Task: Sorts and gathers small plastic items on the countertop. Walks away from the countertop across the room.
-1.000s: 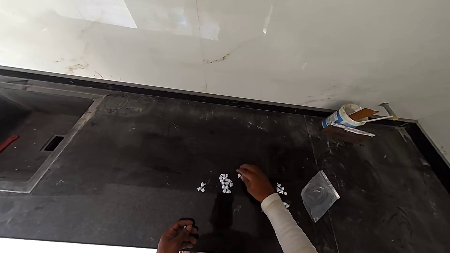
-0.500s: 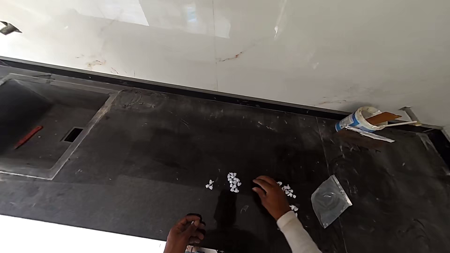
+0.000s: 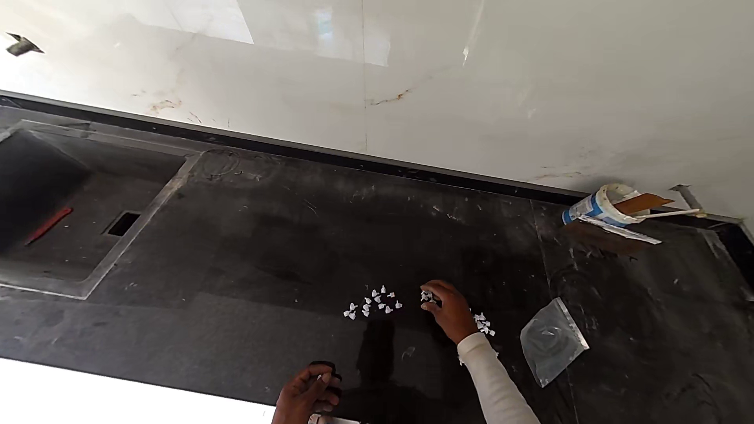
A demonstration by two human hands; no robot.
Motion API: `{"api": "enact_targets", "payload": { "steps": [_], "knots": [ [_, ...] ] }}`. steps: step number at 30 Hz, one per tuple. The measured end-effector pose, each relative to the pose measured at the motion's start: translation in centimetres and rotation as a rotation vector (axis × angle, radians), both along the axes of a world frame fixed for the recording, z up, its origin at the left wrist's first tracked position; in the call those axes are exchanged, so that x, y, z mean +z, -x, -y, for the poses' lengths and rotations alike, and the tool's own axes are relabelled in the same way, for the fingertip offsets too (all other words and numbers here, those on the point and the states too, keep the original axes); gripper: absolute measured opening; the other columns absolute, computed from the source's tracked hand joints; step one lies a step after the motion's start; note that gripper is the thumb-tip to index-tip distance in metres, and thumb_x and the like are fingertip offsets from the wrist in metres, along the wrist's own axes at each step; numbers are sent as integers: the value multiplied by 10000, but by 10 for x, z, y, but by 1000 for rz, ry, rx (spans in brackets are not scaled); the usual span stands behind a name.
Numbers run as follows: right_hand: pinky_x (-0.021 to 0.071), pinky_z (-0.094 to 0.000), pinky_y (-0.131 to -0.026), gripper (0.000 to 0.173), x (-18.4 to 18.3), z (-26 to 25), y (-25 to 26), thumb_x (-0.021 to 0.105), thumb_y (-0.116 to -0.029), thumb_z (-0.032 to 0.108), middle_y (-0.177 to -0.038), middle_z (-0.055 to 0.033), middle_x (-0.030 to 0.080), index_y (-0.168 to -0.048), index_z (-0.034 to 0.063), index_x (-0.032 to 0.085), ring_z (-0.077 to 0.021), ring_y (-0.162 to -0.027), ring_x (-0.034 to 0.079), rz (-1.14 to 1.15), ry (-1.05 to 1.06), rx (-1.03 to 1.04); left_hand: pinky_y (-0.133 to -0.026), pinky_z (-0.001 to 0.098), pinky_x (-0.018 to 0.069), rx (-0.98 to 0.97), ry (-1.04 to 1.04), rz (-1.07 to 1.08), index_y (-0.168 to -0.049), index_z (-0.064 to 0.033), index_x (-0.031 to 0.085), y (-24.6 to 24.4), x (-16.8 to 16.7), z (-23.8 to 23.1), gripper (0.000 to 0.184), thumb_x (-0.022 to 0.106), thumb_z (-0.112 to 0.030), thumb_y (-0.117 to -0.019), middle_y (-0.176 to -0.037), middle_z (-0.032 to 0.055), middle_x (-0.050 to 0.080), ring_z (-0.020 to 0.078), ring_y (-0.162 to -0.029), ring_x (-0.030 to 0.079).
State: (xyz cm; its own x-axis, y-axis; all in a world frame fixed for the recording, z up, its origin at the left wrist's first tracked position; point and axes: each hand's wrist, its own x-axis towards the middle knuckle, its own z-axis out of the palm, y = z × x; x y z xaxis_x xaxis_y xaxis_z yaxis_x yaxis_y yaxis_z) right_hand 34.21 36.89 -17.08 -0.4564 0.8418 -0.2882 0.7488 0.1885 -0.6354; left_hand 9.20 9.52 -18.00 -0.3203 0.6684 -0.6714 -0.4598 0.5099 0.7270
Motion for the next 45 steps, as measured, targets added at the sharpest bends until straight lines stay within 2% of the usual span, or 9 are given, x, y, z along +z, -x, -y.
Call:
{"api": "enact_targets", "payload": {
  "steps": [7, 12, 17, 22, 26, 29, 35, 39, 45],
  "knots": [
    [581, -407, -969, 588, 10, -13, -25, 743, -850, -18, -1385, -105, 611, -1405, 131, 616, -245, -1173, 658, -11, 138, -142, -666, 378, 648, -20, -1, -20, -1146, 39, 612, 1, -2, -3, 149, 542, -35, -1036, -965, 193, 756, 264, -737, 759],
    [507, -439, -1048, 239, 11, 15, 6, 675, -963, 222, -1220, -84, 700, -1176, 189, 780, -264, -1181, 632, 74, -194, 20, -659, 377, 648, -6, 1, -21, -1140, 41, 613, 0, 0, -4, 146, 553, -37, -1032, -953, 193, 758, 264, -734, 760],
    [491, -480, -951, 250, -3, 38, 51, 576, -1008, 245, -1148, -53, 700, -1142, 269, 785, -275, -1122, 623, 136, -314, 242, -655, 372, 647, -2, 25, -31, -1141, 39, 611, -1, 3, -6, 146, 553, -46, -1038, -942, 192, 760, 260, -725, 760],
    [459, -500, -970, 209, -1, 20, 26, 638, -985, 335, -1187, -25, 692, -1111, 291, 799, -272, -1140, 601, 233, -315, 148, -666, 375, 648, 4, 7, -24, -1149, 38, 613, -1, 0, -3, 151, 557, -44, -1035, -952, 196, 760, 265, -735, 762],
    [483, -461, -1052, 286, 2, 2, 2, 726, -936, 315, -1277, -46, 659, -1204, 221, 767, -270, -1230, 580, 148, -253, 65, -663, 369, 647, 10, 6, -27, -1150, 38, 609, -2, -1, -2, 153, 546, -43, -1036, -958, 192, 761, 261, -736, 762],
    [434, -405, -1143, 383, -5, 1, 9, 665, -984, 384, -1382, -68, 614, -1301, 173, 711, -240, -1342, 530, 90, -143, 146, -650, 372, 645, 5, 22, -30, -1144, 39, 614, -1, -2, -4, 150, 547, -40, -1036, -947, 192, 763, 265, -727, 761],
    [519, -412, -1053, 219, -17, 14, -33, 600, -996, 199, -1198, -92, 710, -1080, 119, 786, -263, -1218, 633, 101, -322, 230, -650, 375, 647, 11, 37, -30, -1139, 42, 610, 0, 2, -9, 144, 561, -41, -1031, -937, 194, 763, 268, -725, 763],
    [508, -447, -1072, 277, -3, 18, -45, 683, -955, 264, -1273, -87, 698, -1195, 155, 765, -281, -1264, 616, 65, -315, 164, -655, 380, 645, 38, 20, -23, -1160, 50, 607, -2, -1, -7, 169, 563, -57, -1036, -965, 207, 757, 278, -744, 761],
    [421, -405, -1161, 489, 14, 17, 52, 695, -963, 375, -1450, -75, 575, -1410, 189, 629, -235, -1370, 515, 6, 30, 255, -632, 373, 643, 38, 33, -3, -1141, 39, 614, 0, 1, -8, 154, 572, -59, -1030, -948, 203, 761, 272, -732, 763]
  ]
}}
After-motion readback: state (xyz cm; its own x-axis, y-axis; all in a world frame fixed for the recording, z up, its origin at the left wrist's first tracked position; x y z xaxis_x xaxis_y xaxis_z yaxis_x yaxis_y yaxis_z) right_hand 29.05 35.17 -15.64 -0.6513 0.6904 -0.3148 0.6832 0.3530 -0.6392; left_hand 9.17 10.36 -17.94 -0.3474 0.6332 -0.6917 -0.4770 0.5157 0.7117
